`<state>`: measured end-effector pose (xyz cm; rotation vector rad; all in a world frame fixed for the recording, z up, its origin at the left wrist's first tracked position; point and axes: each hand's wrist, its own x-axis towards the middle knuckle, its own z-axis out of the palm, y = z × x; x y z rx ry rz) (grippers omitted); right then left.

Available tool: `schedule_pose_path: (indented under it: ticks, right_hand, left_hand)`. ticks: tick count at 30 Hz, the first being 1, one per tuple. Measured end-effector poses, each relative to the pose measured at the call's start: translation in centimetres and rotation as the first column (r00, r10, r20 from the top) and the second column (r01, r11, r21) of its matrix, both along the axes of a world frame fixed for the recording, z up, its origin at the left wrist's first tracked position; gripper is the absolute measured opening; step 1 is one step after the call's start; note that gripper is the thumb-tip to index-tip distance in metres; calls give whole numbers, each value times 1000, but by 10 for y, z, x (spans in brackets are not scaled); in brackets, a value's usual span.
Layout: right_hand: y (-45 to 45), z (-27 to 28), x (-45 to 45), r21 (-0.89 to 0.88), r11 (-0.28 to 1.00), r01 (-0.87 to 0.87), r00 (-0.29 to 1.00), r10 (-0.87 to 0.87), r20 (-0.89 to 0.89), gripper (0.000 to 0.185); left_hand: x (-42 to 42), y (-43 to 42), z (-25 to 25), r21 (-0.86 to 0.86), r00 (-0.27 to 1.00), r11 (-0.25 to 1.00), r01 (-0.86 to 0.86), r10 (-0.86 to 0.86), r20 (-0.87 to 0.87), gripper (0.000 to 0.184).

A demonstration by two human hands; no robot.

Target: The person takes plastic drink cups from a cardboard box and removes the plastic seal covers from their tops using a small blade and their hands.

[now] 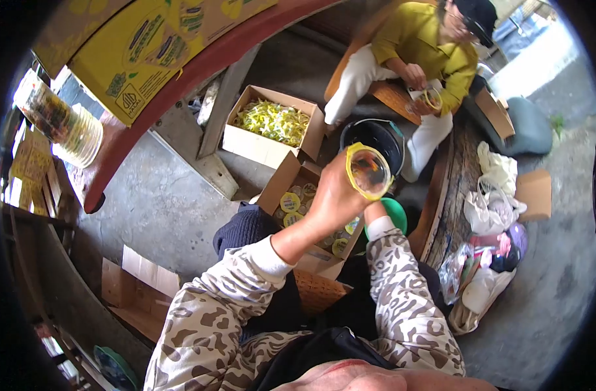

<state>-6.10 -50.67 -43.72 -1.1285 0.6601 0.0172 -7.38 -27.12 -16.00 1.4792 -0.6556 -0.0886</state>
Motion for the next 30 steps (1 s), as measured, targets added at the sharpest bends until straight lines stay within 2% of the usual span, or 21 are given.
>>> schedule_pose_path:
  ticks: [6,8,10,12,14,15,18,20,22,26,29,30]
  right_hand:
    - [44,-31,92,-59,984,-168,983,163,-80,20]
    - [60,-40,129,2,991,-132,991,132,-16,16]
    - [75,-50,168,160,987,-33,992,12,129,11]
    - [60,-162,245,81,997,-17,1000,18,-12,10]
    - [31,-182,275,329,917,226,973,-231,-26,10]
    - [30,-179,282,387,875,292,954,-296,-51,11]
    - [39,-157,283,365,889,276,961,-265,-80,14]
    - [43,-147,282,338,908,246,969,-236,-72,17]
    - [47,-133,281,306,926,219,976,-211,-61,19]
    - [54,-101,274,226,956,186,982,-189,-10,24]
    - [64,-81,269,47,954,295,952,-298,70,25]
    - [64,-71,267,42,953,301,950,-304,72,25]
  left_hand:
    - [7,9,0,-37,992,999,31,-35,-125,48]
    - [10,9,-1,-31,986,999,31,-35,-161,51]
    - [12,8,0,-9,981,1000,8,-10,-194,52]
    - [20,7,-1,17,978,1000,3,1,-209,54]
    - [27,7,-4,33,982,999,-27,32,-184,55]
    - [30,6,-7,14,971,999,-47,48,-234,58]
    - [34,7,-6,85,970,993,-83,100,-221,62]
    - [35,5,-9,73,967,993,-90,105,-231,66]
    - [36,3,-7,11,966,989,-147,146,-214,49]
    - [32,-3,-14,14,969,988,-151,151,-198,49]
    - [25,-8,-16,-27,973,994,-109,101,-206,48]
    - [23,-8,-13,-24,974,995,-94,87,-207,47]
